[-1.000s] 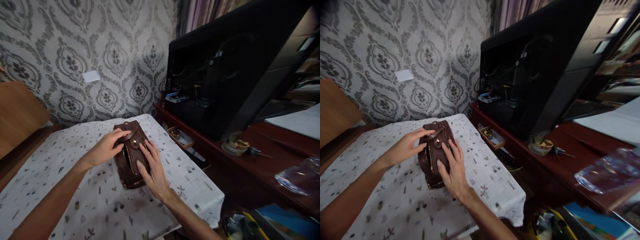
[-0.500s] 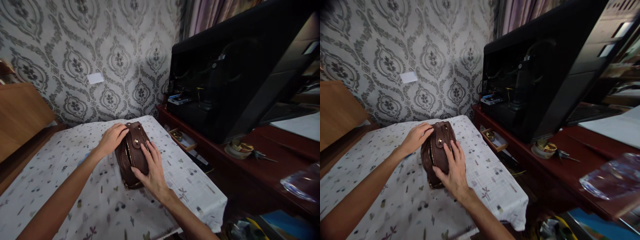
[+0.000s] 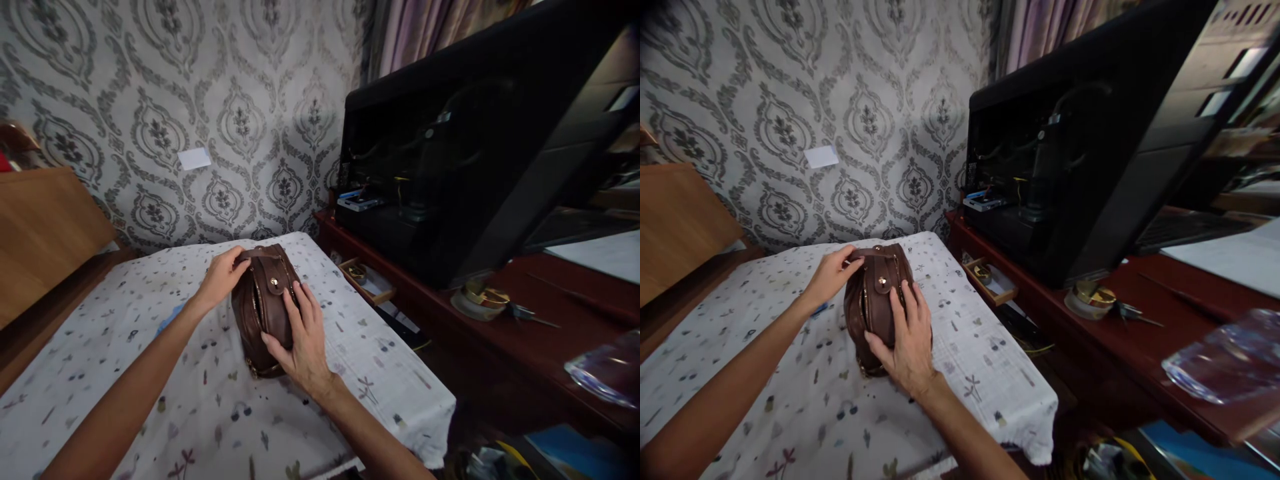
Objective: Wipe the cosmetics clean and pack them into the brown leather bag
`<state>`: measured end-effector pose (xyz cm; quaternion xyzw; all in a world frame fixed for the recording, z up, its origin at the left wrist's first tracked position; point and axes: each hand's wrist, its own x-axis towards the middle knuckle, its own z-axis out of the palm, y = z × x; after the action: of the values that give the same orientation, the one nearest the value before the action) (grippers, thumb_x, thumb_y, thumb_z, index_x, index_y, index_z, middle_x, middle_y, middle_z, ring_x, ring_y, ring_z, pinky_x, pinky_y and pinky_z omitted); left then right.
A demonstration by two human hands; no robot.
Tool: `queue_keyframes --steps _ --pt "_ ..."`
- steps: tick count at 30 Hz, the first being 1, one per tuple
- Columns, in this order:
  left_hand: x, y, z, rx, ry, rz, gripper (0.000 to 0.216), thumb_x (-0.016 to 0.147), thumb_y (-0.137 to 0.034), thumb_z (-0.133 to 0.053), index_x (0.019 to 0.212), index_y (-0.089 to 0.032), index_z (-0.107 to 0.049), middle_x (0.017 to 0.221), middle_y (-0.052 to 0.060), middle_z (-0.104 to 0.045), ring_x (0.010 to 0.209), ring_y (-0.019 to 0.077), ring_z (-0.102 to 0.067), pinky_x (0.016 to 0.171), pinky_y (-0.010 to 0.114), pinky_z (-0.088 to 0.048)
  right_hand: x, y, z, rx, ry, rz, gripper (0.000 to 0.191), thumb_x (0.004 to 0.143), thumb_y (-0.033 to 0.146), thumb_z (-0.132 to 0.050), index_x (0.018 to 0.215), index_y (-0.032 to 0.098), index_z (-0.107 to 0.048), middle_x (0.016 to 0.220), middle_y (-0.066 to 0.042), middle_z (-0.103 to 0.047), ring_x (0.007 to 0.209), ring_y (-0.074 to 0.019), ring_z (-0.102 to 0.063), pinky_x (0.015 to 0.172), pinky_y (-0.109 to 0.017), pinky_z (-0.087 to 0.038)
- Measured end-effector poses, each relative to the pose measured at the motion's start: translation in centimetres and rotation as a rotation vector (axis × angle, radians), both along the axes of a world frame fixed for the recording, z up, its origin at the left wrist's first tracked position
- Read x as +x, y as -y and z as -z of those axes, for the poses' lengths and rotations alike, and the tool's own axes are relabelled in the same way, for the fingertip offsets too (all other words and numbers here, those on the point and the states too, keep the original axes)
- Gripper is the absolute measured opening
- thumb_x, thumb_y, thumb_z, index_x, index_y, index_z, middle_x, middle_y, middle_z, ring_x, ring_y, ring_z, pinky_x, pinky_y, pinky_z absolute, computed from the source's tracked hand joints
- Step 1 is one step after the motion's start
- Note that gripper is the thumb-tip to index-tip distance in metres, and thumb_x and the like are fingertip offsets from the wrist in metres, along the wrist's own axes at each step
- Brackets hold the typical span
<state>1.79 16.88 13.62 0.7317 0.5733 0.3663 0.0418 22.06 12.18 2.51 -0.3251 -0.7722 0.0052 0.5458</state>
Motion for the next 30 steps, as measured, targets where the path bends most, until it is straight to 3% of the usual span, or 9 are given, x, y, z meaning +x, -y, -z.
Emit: queue_keyframes --steps 8,16,21,25,30 --pt "1.3 1.8 -0.1 0.049 0.079 0.007 0.015 0.086 -0.032 -0.051 0.086 -0.02 -0.061 0.081 0.001 -0.067 0.078 0.0186 -0.06 0.075 0.029 -0.045 -0.2 0.1 0.1 0.005 -0.023 0.002 0.078 0.093 0.04 -0.059 0.158 0.024 -0.02 0.156 -0.018 -0.034 0.148 -0.0363 -0.027 0.113 -0.064 -0.037" --pt "2.7 4.4 -1.9 -0.05 -0.044 0.051 0.023 0.089 -0.032 -0.05 0.105 -0.021 -0.062 0.083 0.002 -0.068 0.074 0.0194 -0.062 0.068 0.03 -0.046 -0.1 0.1 -0.1 -0.027 -0.044 -0.026 0.071 0.091 0.041 -0.059 0.153 0.023 -0.029 0.155 -0.017 -0.038 0.148 -0.0362 -0.028 0.113 -0.063 -0.036" --pt "4.9 2.7 -3.2 -0.097 -0.227 0.052 0.023 0.09 -0.032 -0.052 0.11 -0.022 -0.06 0.107 0.007 -0.067 0.099 0.0264 -0.061 0.082 0.037 -0.048 -0.2 0.0 0.0 0.018 -0.052 -0.026 0.066 0.091 0.043 -0.06 0.148 0.018 -0.038 0.15 -0.016 -0.045 0.147 -0.0374 -0.028 0.112 -0.064 -0.038" --pt "6.0 0.7 -2.6 -0.088 -0.253 0.068 0.022 0.085 -0.029 -0.061 0.106 -0.021 -0.06 0.112 0.009 -0.065 0.112 0.0309 -0.056 0.096 0.044 -0.045 -0.1 -0.2 -0.1 0.055 -0.056 -0.031 0.063 0.09 0.044 -0.06 0.144 0.016 -0.043 0.144 -0.016 -0.052 0.147 -0.0377 -0.028 0.113 -0.064 -0.037" --pt "5.5 -0.4 -1.6 -0.119 -0.205 0.096 0.028 0.082 -0.022 -0.063 0.109 -0.022 -0.058 0.113 0.007 -0.067 0.111 0.0278 -0.06 0.096 0.042 -0.048 0.3 -0.2 -0.1 0.034 -0.037 -0.058 0.062 0.09 0.049 -0.059 0.142 0.018 -0.045 0.145 -0.014 -0.052 0.148 -0.0362 -0.026 0.114 -0.062 -0.036"
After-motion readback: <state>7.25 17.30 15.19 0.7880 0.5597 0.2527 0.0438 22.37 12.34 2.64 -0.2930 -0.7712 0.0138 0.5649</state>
